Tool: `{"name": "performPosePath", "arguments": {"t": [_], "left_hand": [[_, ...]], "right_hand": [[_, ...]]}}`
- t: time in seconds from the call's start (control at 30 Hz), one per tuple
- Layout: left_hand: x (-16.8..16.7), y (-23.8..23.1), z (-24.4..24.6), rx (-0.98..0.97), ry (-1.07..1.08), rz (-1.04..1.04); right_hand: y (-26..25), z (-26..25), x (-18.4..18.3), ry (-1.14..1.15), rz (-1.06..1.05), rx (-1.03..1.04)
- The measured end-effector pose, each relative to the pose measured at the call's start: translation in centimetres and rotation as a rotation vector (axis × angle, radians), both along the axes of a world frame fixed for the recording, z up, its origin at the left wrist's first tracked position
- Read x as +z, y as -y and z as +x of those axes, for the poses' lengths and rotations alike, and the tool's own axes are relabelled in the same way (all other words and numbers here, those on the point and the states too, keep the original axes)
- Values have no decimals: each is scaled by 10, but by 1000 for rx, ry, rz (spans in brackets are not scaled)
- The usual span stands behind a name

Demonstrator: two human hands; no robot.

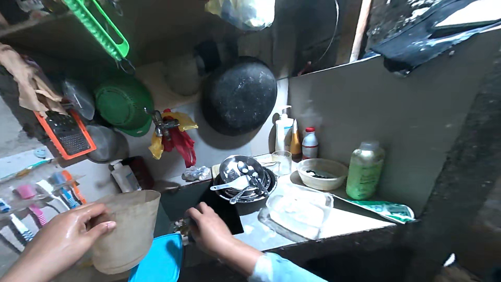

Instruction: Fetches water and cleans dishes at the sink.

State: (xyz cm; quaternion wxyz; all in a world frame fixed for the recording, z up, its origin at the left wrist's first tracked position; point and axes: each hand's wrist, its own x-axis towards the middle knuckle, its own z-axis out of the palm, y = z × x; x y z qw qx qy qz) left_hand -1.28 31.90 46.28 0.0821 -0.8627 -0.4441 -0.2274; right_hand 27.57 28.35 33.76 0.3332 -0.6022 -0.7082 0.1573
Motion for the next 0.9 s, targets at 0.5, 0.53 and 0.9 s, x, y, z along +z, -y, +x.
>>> {"name": "performPosePath", "arguments": {"t": [0.5, 0.53, 0.9], "left_hand": [[34, -19, 3, 89, -83, -32], [37, -19, 5, 102, -97, -41], [72, -25, 59, 248, -398, -163]], "right_hand": [[160, 219, 19, 410, -141, -431], [158, 218, 33, 410, -46, -408], [-45, 45, 117, 533, 19, 161]]}}
